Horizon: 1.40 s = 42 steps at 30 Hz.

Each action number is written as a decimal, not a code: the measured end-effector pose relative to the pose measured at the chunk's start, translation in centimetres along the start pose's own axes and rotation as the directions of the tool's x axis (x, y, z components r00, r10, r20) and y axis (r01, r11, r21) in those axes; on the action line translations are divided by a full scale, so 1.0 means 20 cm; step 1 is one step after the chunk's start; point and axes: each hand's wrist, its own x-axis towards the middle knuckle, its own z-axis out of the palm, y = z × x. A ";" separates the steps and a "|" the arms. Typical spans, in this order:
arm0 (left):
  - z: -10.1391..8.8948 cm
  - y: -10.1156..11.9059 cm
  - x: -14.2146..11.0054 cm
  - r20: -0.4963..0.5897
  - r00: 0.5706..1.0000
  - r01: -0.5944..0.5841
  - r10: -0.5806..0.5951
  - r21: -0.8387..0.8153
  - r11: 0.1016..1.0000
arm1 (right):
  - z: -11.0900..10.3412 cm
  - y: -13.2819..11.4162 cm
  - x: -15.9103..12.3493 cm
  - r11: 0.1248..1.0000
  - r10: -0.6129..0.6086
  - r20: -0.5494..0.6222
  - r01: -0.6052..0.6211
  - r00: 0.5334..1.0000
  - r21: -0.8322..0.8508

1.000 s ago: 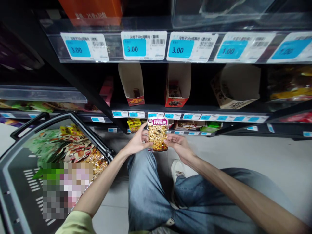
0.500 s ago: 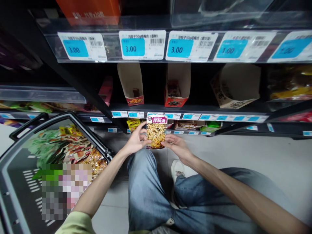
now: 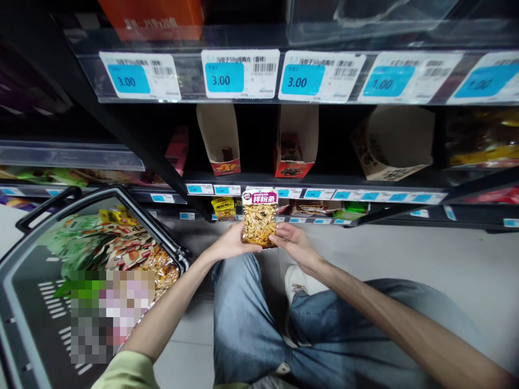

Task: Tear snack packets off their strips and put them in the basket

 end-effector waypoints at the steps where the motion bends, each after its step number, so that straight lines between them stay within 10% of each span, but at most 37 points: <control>1: 0.00 -0.01 0.00 -0.042 0.999 -0.019 0.022 0.067 0.998 | 0.00 0.00 0.00 1.000 0.000 0.010 0.000 1.000 -0.005; 10: -0.02 -0.02 0.00 -0.121 0.992 -0.016 0.036 0.167 0.986 | 0.00 0.03 0.05 0.976 -0.148 0.071 0.157 0.986 -0.148; 42: -0.03 0.01 0.02 -0.193 0.961 -0.150 0.196 0.230 0.962 | 0.04 -0.04 0.01 0.986 -0.124 0.065 0.130 0.990 -0.107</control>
